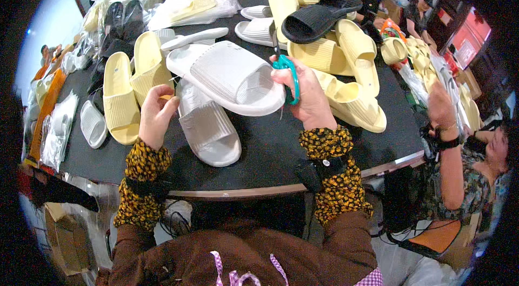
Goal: Trim excess thread and material from manufactured sandals using scissors.
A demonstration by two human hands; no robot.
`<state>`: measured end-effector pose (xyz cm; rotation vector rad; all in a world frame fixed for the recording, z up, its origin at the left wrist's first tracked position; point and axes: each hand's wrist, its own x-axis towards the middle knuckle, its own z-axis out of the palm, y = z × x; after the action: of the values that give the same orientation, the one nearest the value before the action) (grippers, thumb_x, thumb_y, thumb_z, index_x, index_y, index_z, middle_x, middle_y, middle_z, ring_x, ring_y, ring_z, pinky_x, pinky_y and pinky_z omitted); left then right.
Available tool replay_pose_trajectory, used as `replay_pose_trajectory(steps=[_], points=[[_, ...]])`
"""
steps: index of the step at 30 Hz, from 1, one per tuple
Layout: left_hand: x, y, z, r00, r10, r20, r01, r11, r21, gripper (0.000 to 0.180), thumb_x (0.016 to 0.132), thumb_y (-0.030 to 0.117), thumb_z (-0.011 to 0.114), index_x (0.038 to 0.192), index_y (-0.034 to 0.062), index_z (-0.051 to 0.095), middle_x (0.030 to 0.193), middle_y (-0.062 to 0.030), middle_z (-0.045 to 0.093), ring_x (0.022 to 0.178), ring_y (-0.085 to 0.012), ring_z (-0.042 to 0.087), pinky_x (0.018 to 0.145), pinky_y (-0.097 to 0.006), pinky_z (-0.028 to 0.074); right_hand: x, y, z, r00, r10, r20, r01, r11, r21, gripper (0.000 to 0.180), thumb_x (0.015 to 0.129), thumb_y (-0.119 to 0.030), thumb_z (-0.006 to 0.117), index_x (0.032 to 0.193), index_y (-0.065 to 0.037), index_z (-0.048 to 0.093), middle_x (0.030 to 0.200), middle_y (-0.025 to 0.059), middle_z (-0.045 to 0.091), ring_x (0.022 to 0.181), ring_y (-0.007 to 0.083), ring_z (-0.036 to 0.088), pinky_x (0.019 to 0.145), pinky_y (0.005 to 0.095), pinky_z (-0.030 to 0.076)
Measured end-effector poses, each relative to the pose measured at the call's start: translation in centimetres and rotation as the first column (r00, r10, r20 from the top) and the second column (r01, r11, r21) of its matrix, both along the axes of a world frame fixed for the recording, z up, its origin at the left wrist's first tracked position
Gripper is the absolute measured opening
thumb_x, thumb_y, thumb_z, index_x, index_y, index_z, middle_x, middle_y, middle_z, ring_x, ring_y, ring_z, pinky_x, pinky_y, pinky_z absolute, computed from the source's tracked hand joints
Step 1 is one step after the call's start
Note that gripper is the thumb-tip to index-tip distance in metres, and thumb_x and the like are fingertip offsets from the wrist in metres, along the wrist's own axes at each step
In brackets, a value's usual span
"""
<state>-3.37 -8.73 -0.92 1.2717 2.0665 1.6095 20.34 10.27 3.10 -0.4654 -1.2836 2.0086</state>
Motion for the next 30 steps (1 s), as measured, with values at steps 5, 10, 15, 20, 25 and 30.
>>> replay_pose_trajectory(steps=[5,10,15,20,25,30], points=[[0.5,1.0,1.6,0.858,-0.208,0.470,0.172,0.978,0.119,0.043,0.087,0.015,0.057,0.123,-0.0037,0.043,0.094,-0.0089,0.062,0.065,-0.0102,0.055,0.060,-0.022,0.046,-0.2,-0.1,-0.1,0.999,0.026,-0.023,-0.025,0.999,0.046,0.040,0.070,-0.002,0.066,0.108,-0.001,0.055,0.083,0.0003,0.055,0.073,0.0090,0.055,0.068,0.0209,0.045],[0.2,-0.4,2.6,0.720,-0.423,0.550,0.358,0.906,0.227,0.027,0.092,0.020,0.050,0.106,-0.0027,0.057,0.064,-0.0028,0.058,0.053,-0.0078,0.052,0.052,-0.022,0.043,0.0,-0.5,-0.1,0.999,0.022,-0.039,-0.019,0.996,0.088,0.042,0.069,-0.003,0.067,0.109,-0.001,0.054,0.084,0.0004,0.056,0.073,0.0084,0.055,0.067,0.0205,0.045],[-1.6,-4.2,3.6,0.781,-0.367,0.505,0.129,0.887,0.444,0.029,0.095,0.017,0.043,0.107,-0.0066,0.054,0.049,0.0047,0.033,0.042,-0.0068,0.031,0.047,-0.024,0.033,0.0,0.0,-1.6,0.996,-0.037,0.081,0.027,0.992,0.122,0.043,0.070,-0.003,0.067,0.111,-0.001,0.054,0.085,0.0012,0.058,0.072,0.0082,0.056,0.066,0.0194,0.045],[-3.5,-10.5,5.9,0.865,-0.331,0.378,0.071,0.826,0.560,0.033,0.098,0.019,0.035,0.114,-0.0058,0.051,0.047,0.0082,0.024,0.043,-0.0038,0.023,0.049,-0.023,0.029,0.4,0.3,-2.3,0.984,-0.143,0.104,0.104,0.945,0.310,0.041,0.072,-0.006,0.065,0.111,-0.002,0.055,0.087,-0.0007,0.056,0.075,0.0063,0.053,0.069,0.0186,0.043],[-2.0,-12.5,5.3,0.922,-0.125,0.368,-0.020,0.931,0.366,0.034,0.097,0.017,0.035,0.109,-0.0108,0.051,0.051,0.0057,0.032,0.047,-0.0052,0.032,0.056,-0.024,0.039,-0.8,0.0,-1.7,0.988,-0.115,0.106,0.084,0.962,0.262,0.043,0.074,-0.006,0.063,0.115,0.000,0.054,0.097,0.0006,0.056,0.080,0.0064,0.052,0.076,0.0189,0.041],[-0.8,-11.8,3.4,0.855,-0.235,0.462,0.071,0.936,0.345,0.036,0.098,0.021,0.036,0.111,-0.0091,0.052,0.047,0.0059,0.029,0.043,-0.0060,0.030,0.057,-0.027,0.041,-2.4,-2.2,-1.1,0.985,-0.039,0.167,-0.029,0.923,0.384,0.046,0.074,-0.010,0.065,0.117,0.000,0.052,0.101,0.0017,0.055,0.081,0.0056,0.051,0.076,0.0186,0.041]])
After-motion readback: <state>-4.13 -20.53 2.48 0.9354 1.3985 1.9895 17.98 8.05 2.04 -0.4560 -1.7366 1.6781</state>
